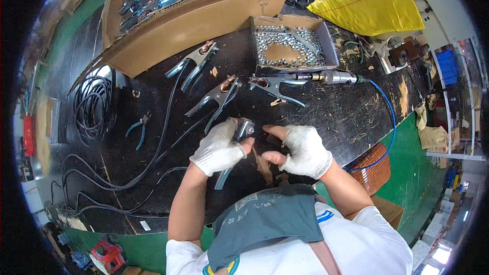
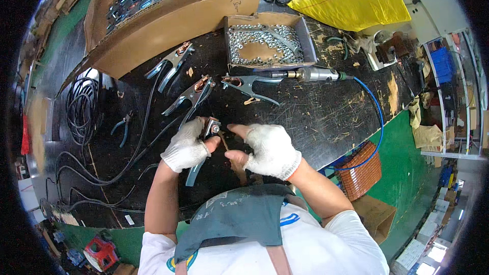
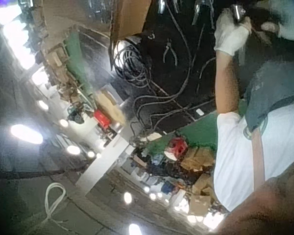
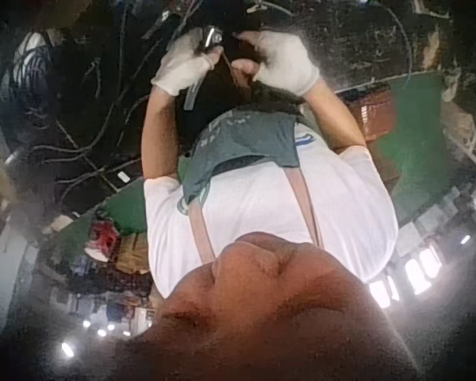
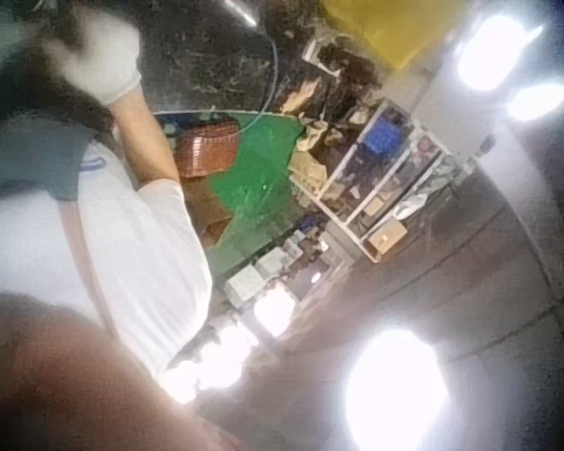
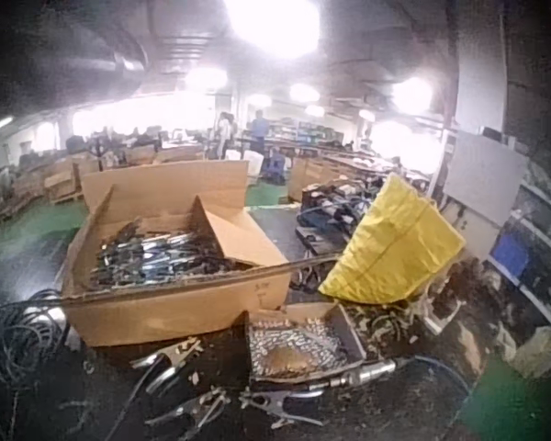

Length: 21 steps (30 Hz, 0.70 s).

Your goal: The person assembles metal spring clamps by inserting components into the clamp body and securing them with a pneumatic screwdriver.

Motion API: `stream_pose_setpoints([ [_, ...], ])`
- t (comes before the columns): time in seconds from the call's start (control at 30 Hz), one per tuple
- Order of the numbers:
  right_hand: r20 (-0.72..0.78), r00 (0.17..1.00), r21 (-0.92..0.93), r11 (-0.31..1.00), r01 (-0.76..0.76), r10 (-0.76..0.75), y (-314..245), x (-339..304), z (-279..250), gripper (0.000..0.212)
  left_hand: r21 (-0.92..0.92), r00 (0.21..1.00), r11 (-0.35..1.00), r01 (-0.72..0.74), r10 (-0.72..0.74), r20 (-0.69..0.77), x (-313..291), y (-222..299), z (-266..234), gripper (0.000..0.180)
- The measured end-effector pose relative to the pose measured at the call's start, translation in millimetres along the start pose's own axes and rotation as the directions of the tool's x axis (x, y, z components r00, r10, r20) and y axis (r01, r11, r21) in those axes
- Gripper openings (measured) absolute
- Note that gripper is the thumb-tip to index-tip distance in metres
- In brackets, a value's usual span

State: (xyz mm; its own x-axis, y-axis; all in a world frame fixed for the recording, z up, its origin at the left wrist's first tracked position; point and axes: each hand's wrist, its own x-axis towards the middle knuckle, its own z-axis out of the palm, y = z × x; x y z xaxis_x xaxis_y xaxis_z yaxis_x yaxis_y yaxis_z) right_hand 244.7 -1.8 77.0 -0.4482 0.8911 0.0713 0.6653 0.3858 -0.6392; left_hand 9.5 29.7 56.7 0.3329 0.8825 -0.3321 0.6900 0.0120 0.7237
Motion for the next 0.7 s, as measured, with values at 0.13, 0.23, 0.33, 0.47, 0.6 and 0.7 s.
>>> stream_pose_setpoints([
  [0.13, -0.034, 0.992, -0.034, 0.992, -0.121, 0.12, 21.9, -7.2, 8.9, 0.044, 0.147, 0.981, 0.987, -0.063, 0.088, -0.175, 27.7, 20.8, -30.8, 0.045],
  [0.23, -0.004, 0.986, -0.104, 0.981, -0.166, 0.167, 45.7, -24.0, 26.1, 0.039, 0.396, 0.924, 0.918, -0.028, 0.175, -0.34, 63.3, 21.0, -41.2, 0.046],
  [0.33, -0.008, 0.97, -0.048, 0.969, -0.243, 0.243, 48.7, -28.0, 30.2, 0.038, 0.603, 0.957, 0.796, 0.053, 0.132, -0.258, 87.1, 6.3, -38.0, 0.052],
  [0.47, -0.046, 0.971, -0.175, 0.955, -0.238, 0.234, 54.5, -15.4, 15.7, 0.034, 0.669, 0.777, 0.743, 0.02, 0.409, -0.478, 65.9, -11.5, -7.7, 0.056],
  [0.6, -0.173, 0.985, -0.482, 0.87, -0.105, 0.023, 52.1, 35.7, -10.6, 0.034, 0.542, 0.889, 0.809, -0.226, 0.398, -0.224, -21.4, 15.0, 20.7, 0.042],
  [0.7, 0.013, 0.965, -0.573, 0.793, -0.207, 0.262, 51.9, 80.0, -7.6, 0.041, 0.362, 0.917, 0.849, -0.386, 0.312, 0.247, -53.5, 10.3, 47.4, 0.039],
])
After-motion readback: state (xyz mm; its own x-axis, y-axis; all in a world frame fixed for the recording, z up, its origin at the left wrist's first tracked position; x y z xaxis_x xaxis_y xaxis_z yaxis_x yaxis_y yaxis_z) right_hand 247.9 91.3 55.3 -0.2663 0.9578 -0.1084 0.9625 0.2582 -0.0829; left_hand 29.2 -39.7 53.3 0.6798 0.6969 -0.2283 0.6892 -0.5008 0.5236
